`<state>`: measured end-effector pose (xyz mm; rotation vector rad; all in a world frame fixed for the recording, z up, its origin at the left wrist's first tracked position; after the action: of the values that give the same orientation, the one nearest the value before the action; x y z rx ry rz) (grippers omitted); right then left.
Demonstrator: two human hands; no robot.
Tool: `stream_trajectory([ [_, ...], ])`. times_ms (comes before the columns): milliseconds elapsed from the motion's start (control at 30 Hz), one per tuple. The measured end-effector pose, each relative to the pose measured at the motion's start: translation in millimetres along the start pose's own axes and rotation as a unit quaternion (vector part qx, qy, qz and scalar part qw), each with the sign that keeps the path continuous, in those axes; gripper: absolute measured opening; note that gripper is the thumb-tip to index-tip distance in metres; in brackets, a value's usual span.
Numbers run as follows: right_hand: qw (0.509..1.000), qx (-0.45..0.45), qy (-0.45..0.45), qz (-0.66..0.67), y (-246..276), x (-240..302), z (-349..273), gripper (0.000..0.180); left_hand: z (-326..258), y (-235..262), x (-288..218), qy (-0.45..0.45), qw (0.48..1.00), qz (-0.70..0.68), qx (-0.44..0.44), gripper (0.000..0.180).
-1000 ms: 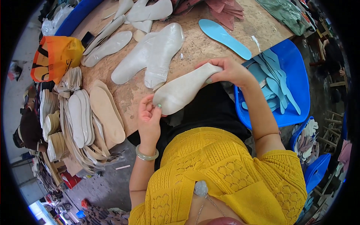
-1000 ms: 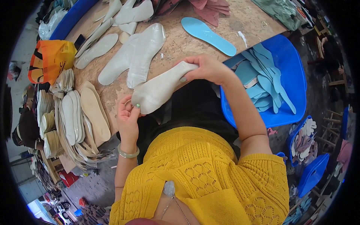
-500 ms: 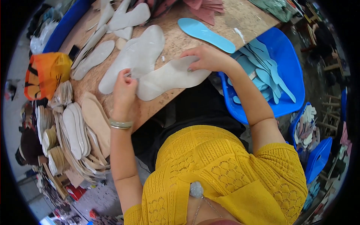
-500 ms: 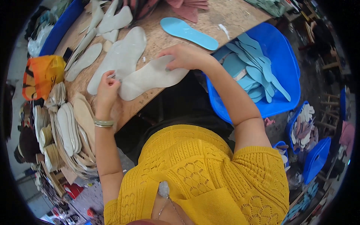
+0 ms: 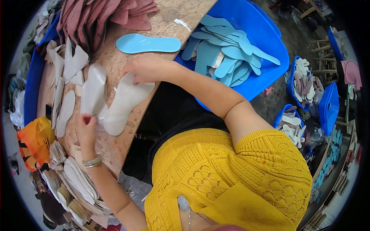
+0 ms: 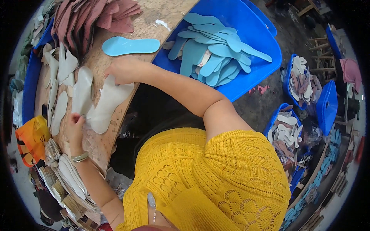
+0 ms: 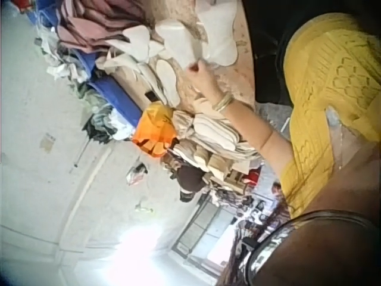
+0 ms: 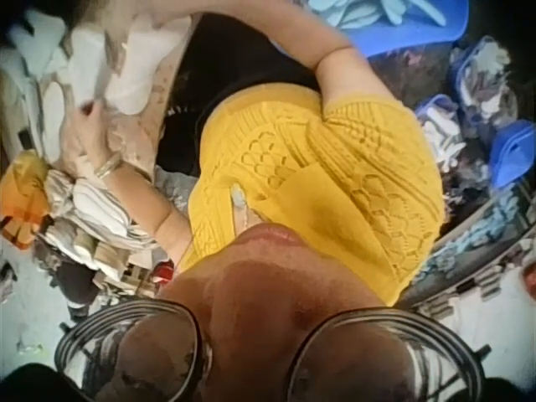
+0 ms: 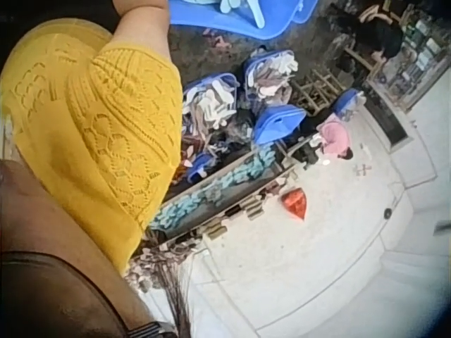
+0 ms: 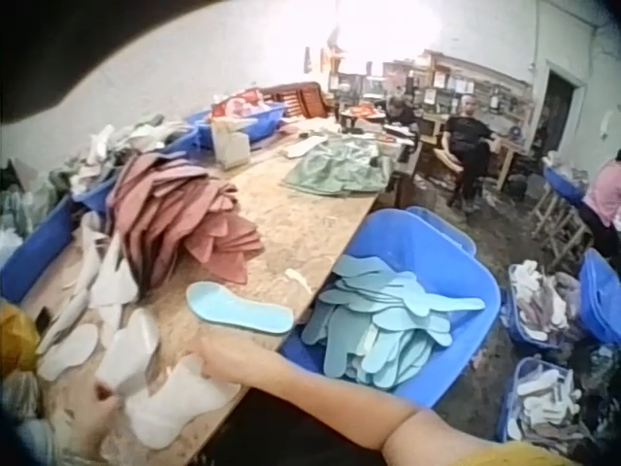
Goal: The recorder washes a bowl at a sink and then sits at a workbench to manually assemble shoe insoles by aligning and pressing foam layers together.
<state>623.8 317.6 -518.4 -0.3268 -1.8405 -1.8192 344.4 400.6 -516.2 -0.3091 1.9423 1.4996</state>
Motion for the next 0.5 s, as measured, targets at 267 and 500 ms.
stream_trajectory([
  [267,0.995,-0.085,0.038,0.027,4,-7,-11,0.033,13,67,19,0.054,0.98,0.193,-0.003,0.028],
  [500,0.852,-0.508,-0.13,0.018,95,-117,-153,0.027,-95,-24,-62,-0.219,0.957,0.186,-0.041,0.038],
])
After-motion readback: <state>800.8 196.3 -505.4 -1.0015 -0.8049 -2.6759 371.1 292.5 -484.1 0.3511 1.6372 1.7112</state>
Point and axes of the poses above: each hand's wrist, its own z-axis towards the middle knuckle, its own y-axis out of the back of the hand, x = y × z, the point moved 7 cm from there along z, towards the middle knuckle, and after that the axes turned 5 degrees about -z, right-handed, at the moved point
